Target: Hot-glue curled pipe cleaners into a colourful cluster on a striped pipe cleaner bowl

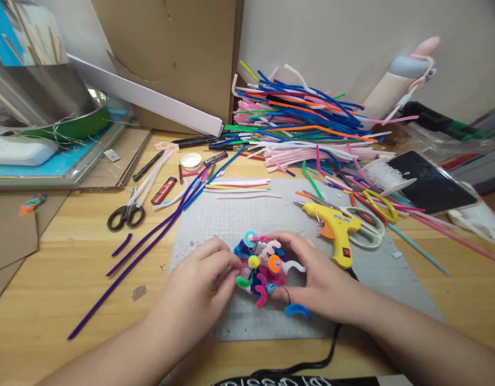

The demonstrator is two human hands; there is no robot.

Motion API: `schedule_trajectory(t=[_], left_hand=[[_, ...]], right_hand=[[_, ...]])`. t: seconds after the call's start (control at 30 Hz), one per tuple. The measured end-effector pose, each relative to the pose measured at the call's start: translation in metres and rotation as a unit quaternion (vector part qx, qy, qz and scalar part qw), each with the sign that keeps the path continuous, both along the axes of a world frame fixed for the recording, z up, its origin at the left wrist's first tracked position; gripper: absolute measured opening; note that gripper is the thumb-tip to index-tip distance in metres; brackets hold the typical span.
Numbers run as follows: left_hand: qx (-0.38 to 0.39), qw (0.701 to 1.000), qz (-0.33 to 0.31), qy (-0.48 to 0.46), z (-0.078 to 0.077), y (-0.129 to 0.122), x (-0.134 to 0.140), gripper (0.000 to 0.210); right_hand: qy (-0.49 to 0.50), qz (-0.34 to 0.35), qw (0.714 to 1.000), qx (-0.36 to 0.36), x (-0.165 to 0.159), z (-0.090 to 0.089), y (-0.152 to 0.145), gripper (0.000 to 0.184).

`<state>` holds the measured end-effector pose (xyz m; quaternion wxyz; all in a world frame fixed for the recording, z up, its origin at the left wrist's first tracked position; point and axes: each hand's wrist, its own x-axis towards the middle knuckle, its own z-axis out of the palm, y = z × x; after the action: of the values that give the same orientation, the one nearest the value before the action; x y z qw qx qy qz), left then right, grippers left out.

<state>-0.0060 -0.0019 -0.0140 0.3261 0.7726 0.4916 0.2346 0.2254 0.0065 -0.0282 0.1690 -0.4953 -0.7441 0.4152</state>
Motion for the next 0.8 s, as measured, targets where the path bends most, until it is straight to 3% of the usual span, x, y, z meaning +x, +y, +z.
schedule_trajectory(t=[0.27, 0.6, 0.7, 0.8], left_hand=[[0.021, 0.998, 0.048, 0.025, -0.004, -0.001, 0.003, 0.02], [0.03, 0.998, 0.051, -0.001, -0.008, 0.006, 0.002, 0.023], [0.009, 0.998, 0.059, 0.007, -0.008, 0.007, 0.005, 0.019], [0.039, 0.996, 0.074, 0.041, -0.008, 0.008, 0.009, 0.011]], right_hand=[[0.018, -0.029, 0.999, -0.002, -0.007, -0.002, -0.004, 0.067], [0.017, -0.036, 0.999, 0.002, -0.005, -0.006, -0.005, 0.069], [0.003, -0.039, 0.999, 0.009, -0.006, -0.007, -0.005, 0.068], [0.001, -0.041, 0.999, 0.014, -0.006, -0.008, -0.005, 0.069]])
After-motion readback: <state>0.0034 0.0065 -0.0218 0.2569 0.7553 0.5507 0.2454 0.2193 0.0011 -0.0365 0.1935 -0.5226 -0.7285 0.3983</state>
